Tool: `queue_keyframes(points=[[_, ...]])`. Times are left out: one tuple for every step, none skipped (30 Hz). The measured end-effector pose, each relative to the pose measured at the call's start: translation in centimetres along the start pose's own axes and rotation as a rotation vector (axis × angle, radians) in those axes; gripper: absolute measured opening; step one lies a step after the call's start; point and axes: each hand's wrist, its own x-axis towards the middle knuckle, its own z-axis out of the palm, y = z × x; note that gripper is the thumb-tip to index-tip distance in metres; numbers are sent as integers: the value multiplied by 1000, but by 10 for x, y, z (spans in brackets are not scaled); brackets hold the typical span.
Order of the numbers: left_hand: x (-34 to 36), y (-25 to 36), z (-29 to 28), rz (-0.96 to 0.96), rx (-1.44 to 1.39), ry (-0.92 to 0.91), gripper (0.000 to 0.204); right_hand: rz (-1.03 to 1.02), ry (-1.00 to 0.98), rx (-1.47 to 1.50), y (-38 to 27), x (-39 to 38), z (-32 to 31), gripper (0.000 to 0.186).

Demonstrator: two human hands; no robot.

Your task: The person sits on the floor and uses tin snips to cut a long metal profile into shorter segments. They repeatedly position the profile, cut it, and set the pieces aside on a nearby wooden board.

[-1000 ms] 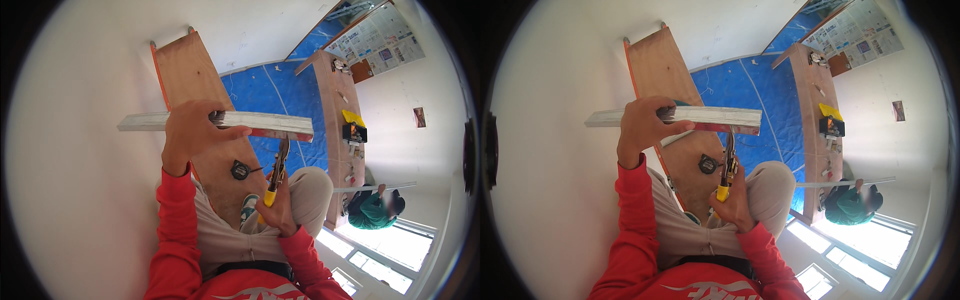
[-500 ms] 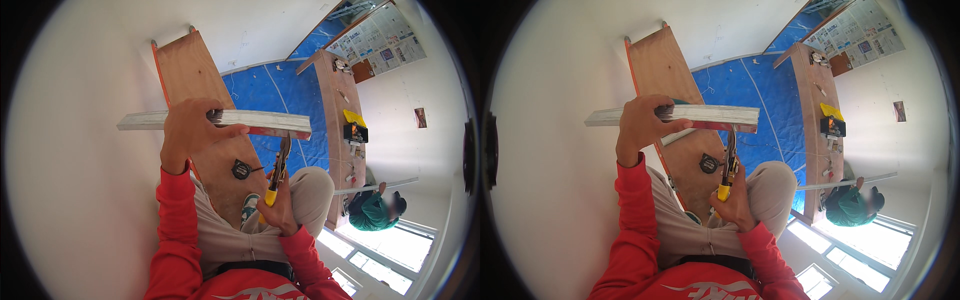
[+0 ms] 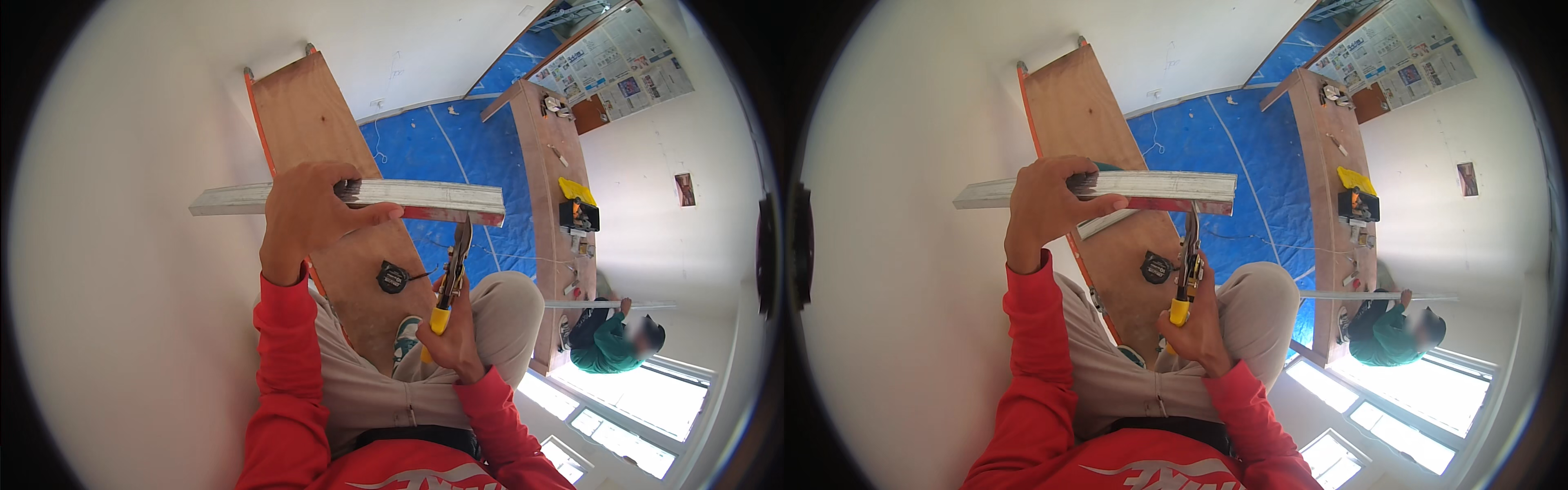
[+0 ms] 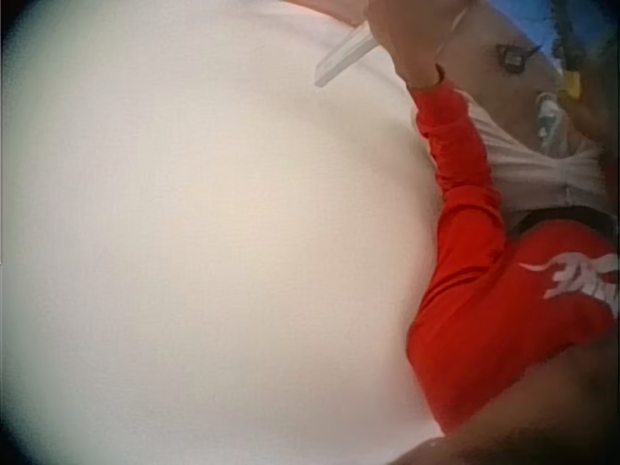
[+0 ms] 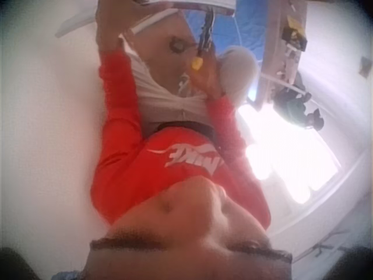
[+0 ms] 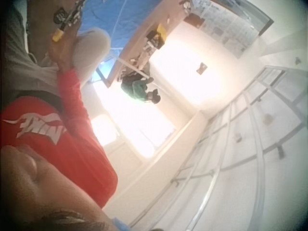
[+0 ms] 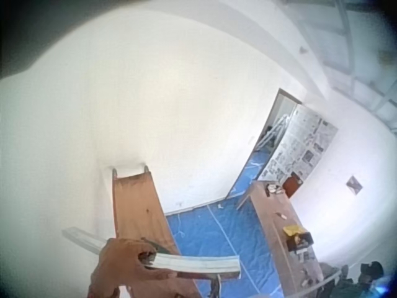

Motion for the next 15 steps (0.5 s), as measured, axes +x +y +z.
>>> queue_keyframes(points=[[0, 0, 0, -4, 10, -4, 77, 11, -9, -5, 0, 0, 0, 90], [0, 0, 0, -11, 15, -10, 78, 22, -18, -11, 0, 1, 0, 90], [0, 0, -1, -16, 12, -16, 78, 14, -18, 6, 0, 1, 0, 89], [0, 0, -1, -16, 16, -12, 77, 19, -23, -19, 0, 1, -1, 87], [-1, 0, -1, -15, 12, -9, 77, 5, -20, -22, 0, 1, 0, 85], [-1, 0, -1, -20, 5, -9, 77, -14, -10, -8, -1, 2, 0, 83], [-1, 0, -1, -13, 11, -5, 77, 3, -26, -17, -2, 2, -1, 90], [0, 0, -1, -12, 14, -4, 77, 14, -35, -10, -2, 2, -1, 96], [0, 0, 0, -13, 12, -6, 77, 25, -44, -4, -3, 2, -1, 103], [0, -1, 0, -9, 19, 0, 77, 24, -36, 5, -4, 2, -1, 103], [0, -1, 0, -7, 21, 4, 77, 23, -28, 12, -5, 2, -2, 103], [0, -2, 0, -5, 14, 1, 77, 5, -26, 25, -6, 2, -3, 103], [0, -2, 1, -14, 31, 5, 76, 43, -36, -5, -6, 2, -3, 102], [0, -2, 1, -23, 37, 3, 76, 63, -50, -31, -6, 3, -4, 100], [0, -3, 1, -32, 36, 0, 76, 83, -65, -57, -5, 4, -4, 98]])
